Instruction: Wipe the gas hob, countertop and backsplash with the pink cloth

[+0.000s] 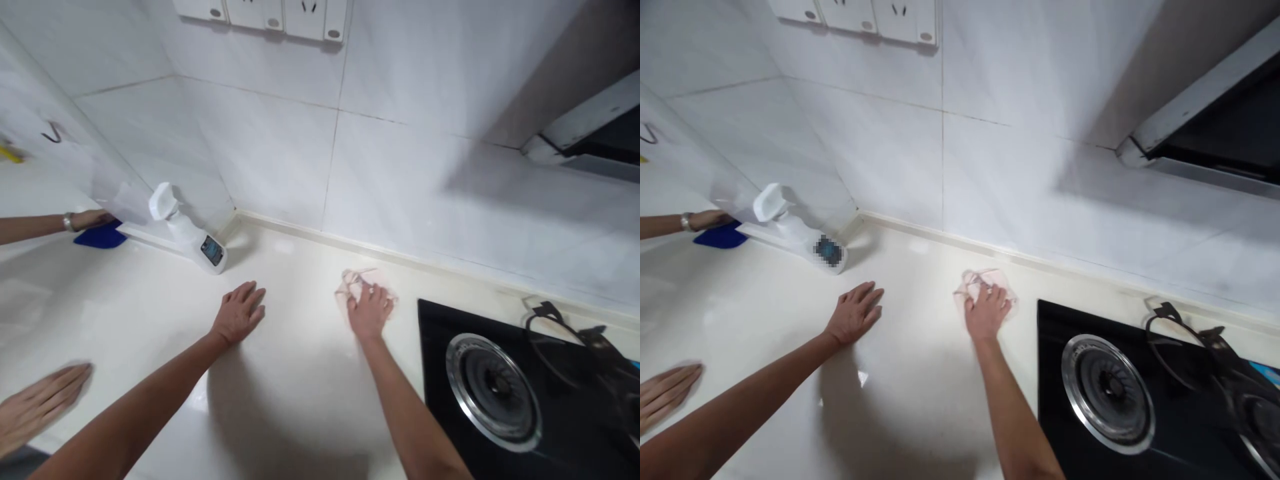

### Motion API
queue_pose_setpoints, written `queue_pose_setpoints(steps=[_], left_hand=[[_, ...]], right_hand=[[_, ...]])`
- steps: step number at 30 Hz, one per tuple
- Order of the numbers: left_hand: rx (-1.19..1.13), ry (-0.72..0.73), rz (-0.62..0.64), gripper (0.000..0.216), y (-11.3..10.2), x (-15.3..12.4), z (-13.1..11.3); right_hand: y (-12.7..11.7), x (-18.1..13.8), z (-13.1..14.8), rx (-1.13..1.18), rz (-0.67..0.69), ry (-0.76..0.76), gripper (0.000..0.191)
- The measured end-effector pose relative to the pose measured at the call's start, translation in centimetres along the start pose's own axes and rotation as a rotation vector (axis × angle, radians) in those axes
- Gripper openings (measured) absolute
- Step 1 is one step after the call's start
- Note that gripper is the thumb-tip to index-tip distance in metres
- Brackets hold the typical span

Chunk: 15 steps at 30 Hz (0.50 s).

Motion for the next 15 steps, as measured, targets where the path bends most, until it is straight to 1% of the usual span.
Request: queue_pose_setpoints(steps=[3, 5, 7, 9, 10, 11, 12, 13, 15], left_hand=[[-0.004, -0.009, 0.004, 0.053, -0.2, 0.1, -0.1], [-0.032, -0.037, 0.024, 0.053, -0.5, 0.1, -0.2], [-0.07, -0.065, 0.049, 0.053, -0.9, 0.0, -0.4], [-0.097, -0.078, 0.062, 0.052, -1.3, 0.0, -0.8], [-0.106, -0.078, 0.063, 0.052, -1.4, 0.0, -1.1], [-0.115, -0.079, 0.065, 0.051, -1.5, 0.0, -1.4], [-0.13, -0.085, 0.069, 0.05, -1.5, 0.0, -1.8], [-0.148, -0.096, 0.075, 0.049, -1.5, -0.2, -2.1], [-0.191, -0.128, 0.09, 0.05, -1.6, -1.3, -2.8]], right_hand=[[-0.5, -6.3, 4.9, 0.091, 0.006, -0.09, 0.059], [-0.8, -10.1, 7.3, 0.17, 0.006, -0.158, 0.058], [-1.1, -13.0, 8.6, 0.262, 0.004, -0.245, 0.057], [-1.5, -14.9, 8.5, 0.368, -0.005, -0.351, 0.055], [-1.9, -15.6, 7.5, 0.424, -0.022, -0.382, 0.054], [-2.4, -16.2, 5.9, 0.475, -0.048, -0.385, 0.053], [-3.0, -16.7, 3.5, 0.52, -0.096, -0.348, 0.053], [-3.7, -17.2, 0.5, 0.544, -0.139, -0.267, 0.055], [-5.5, -18.7, -5.4, 0.528, -0.256, -0.148, 0.061]])
Point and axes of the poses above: each hand's wrist, its own x-axis towards the middle knuckle, its own y-axis out of the palm, z = x × y, the point moved 8 cm from there along x, towards the middle knuckle, and after that the axes turned 8 degrees about -y, right-handed, at the moved point
